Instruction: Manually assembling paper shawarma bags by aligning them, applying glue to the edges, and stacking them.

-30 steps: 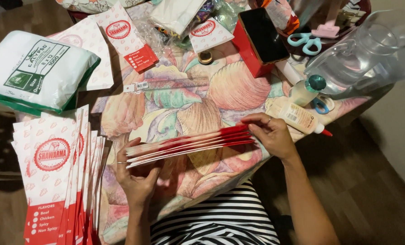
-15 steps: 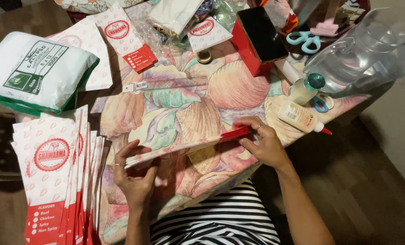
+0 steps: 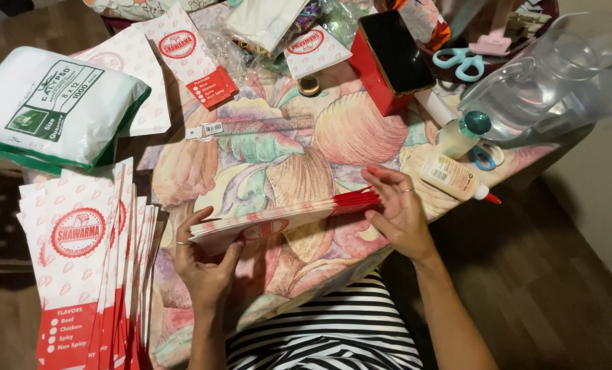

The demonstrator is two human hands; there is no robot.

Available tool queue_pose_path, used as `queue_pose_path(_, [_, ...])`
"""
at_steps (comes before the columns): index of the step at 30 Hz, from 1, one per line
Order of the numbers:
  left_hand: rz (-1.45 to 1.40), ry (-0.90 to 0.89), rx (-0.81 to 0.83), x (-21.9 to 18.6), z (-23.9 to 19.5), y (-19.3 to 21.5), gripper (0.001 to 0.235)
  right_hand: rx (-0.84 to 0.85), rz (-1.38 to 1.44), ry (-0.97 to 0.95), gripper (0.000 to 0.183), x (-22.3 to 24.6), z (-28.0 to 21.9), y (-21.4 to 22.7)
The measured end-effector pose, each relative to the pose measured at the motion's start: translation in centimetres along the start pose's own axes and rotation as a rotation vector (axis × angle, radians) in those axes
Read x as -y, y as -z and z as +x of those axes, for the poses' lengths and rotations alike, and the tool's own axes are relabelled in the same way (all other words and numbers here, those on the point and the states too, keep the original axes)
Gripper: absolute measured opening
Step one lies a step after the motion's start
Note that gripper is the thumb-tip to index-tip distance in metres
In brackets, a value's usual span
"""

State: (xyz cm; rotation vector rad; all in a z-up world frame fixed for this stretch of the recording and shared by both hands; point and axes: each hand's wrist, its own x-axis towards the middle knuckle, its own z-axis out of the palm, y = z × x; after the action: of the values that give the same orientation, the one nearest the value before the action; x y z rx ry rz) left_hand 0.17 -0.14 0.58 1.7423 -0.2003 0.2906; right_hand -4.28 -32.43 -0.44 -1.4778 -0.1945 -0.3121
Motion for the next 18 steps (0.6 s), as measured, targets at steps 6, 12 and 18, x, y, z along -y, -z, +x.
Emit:
queue_pose_path(6, [0.013, 0.013, 0.021, 0.6, -0.1, 0.2, 0.069, -0.079, -0.254, 0.047, 0.021, 0.3, -0.9, 1.5])
queue_pose_path(12, [0.017, 0.076, -0.059, 0.3, -0.3, 0.1, 0.067, -0.223, -0.550, 0.150, 0.016, -0.4, -1.2, 0.6])
queue_pose_path(18, [-0.203, 0.375, -0.254, -4.8, -0.3, -3.1, 0.060, -0.434, -0.649, 0.221, 0.020, 0.0, -1.6, 0.0])
